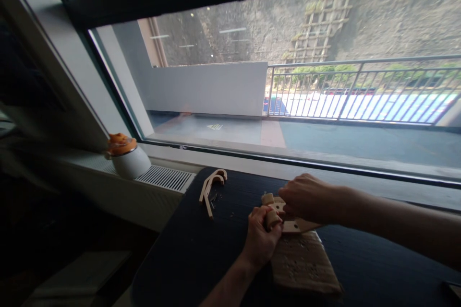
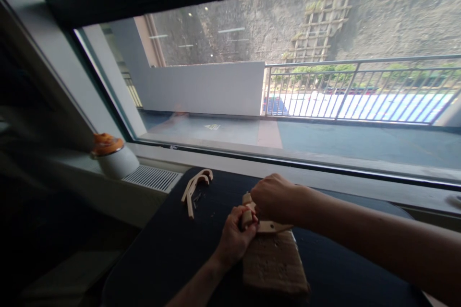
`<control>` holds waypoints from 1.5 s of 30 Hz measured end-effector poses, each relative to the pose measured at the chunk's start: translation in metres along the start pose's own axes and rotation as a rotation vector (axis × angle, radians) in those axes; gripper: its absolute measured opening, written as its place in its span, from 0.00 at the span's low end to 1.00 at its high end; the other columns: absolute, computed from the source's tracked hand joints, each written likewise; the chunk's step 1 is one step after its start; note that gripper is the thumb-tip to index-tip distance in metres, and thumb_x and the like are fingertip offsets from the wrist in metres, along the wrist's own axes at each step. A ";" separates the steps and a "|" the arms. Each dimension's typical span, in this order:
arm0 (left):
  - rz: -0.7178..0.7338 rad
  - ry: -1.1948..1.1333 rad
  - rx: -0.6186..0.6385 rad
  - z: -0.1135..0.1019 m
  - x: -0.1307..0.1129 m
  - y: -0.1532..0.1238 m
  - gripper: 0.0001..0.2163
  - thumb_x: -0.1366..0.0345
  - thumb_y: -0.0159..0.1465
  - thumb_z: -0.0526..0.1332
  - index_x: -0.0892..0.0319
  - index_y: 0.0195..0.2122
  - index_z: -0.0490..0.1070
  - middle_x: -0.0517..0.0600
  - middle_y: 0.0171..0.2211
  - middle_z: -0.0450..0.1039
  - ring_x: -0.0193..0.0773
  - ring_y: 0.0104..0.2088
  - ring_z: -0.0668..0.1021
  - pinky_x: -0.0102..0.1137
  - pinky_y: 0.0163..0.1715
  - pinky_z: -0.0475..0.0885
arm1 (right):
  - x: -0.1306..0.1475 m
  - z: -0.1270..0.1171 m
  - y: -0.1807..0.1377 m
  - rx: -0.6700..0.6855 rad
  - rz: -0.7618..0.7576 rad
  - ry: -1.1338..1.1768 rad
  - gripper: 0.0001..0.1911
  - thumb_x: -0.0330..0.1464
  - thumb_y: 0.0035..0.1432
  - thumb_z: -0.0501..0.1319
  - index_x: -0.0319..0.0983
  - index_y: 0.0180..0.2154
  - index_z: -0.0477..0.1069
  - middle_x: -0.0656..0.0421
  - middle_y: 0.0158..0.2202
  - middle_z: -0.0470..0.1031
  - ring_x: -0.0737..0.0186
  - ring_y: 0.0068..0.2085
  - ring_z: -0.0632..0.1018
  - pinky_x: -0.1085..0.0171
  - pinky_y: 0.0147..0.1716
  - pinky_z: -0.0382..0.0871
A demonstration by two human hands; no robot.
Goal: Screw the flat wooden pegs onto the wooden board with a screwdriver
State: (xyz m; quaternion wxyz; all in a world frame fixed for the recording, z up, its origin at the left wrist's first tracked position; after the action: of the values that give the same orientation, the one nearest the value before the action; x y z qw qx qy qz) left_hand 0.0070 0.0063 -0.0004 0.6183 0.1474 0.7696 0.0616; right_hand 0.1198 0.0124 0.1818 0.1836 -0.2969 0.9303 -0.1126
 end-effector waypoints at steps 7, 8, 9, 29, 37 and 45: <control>0.007 0.001 0.000 0.001 0.002 0.000 0.08 0.72 0.54 0.63 0.58 0.35 0.72 0.49 0.35 0.72 0.40 0.40 0.74 0.34 0.45 0.69 | -0.001 -0.009 -0.004 -0.018 -0.086 0.019 0.04 0.28 0.53 0.61 0.37 0.33 0.74 0.54 0.35 0.78 0.57 0.34 0.79 0.65 0.24 0.54; 0.006 0.005 0.001 0.001 0.002 0.000 0.08 0.72 0.54 0.63 0.58 0.35 0.72 0.49 0.35 0.72 0.40 0.40 0.74 0.34 0.45 0.69 | -0.001 -0.009 -0.003 -0.014 -0.092 0.017 0.04 0.27 0.53 0.61 0.37 0.32 0.74 0.54 0.35 0.78 0.58 0.35 0.79 0.65 0.24 0.54; 0.007 0.009 0.006 0.000 0.002 0.000 0.08 0.72 0.53 0.63 0.58 0.35 0.72 0.49 0.35 0.72 0.40 0.39 0.74 0.34 0.45 0.69 | 0.000 -0.007 -0.002 -0.014 -0.094 0.019 0.04 0.26 0.53 0.61 0.37 0.32 0.74 0.54 0.35 0.78 0.58 0.35 0.79 0.65 0.24 0.54; 0.085 0.073 0.150 -0.010 -0.003 0.001 0.15 0.78 0.49 0.61 0.57 0.38 0.70 0.50 0.38 0.69 0.39 0.40 0.73 0.32 0.45 0.67 | 0.003 0.005 0.003 -0.023 -0.033 0.035 0.07 0.31 0.57 0.60 0.35 0.32 0.75 0.54 0.31 0.79 0.56 0.33 0.80 0.66 0.24 0.56; 0.087 0.089 0.128 -0.009 -0.003 0.000 0.14 0.75 0.49 0.63 0.57 0.37 0.70 0.49 0.37 0.70 0.41 0.41 0.73 0.34 0.46 0.66 | 0.002 -0.001 -0.006 0.019 0.050 0.067 0.10 0.34 0.58 0.58 0.35 0.34 0.75 0.51 0.30 0.79 0.53 0.34 0.80 0.64 0.25 0.56; 0.057 0.069 0.078 -0.005 -0.001 -0.002 0.17 0.74 0.50 0.65 0.56 0.41 0.69 0.48 0.38 0.71 0.41 0.41 0.73 0.35 0.46 0.65 | 0.002 -0.007 -0.005 0.018 -0.042 0.122 0.08 0.28 0.53 0.58 0.38 0.35 0.74 0.54 0.29 0.78 0.58 0.32 0.79 0.65 0.24 0.52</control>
State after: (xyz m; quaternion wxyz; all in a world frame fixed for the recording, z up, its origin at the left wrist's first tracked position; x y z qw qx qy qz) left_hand 0.0021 0.0049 0.0015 0.5832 0.1910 0.7877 0.0541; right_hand 0.1179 0.0076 0.1894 0.1268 -0.3074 0.9322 -0.1428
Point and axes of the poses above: each hand's wrist, its own y-axis towards the middle knuckle, its own z-axis out of the palm, x = y × z, the point moved 1 cm from there along y, towards the middle knuckle
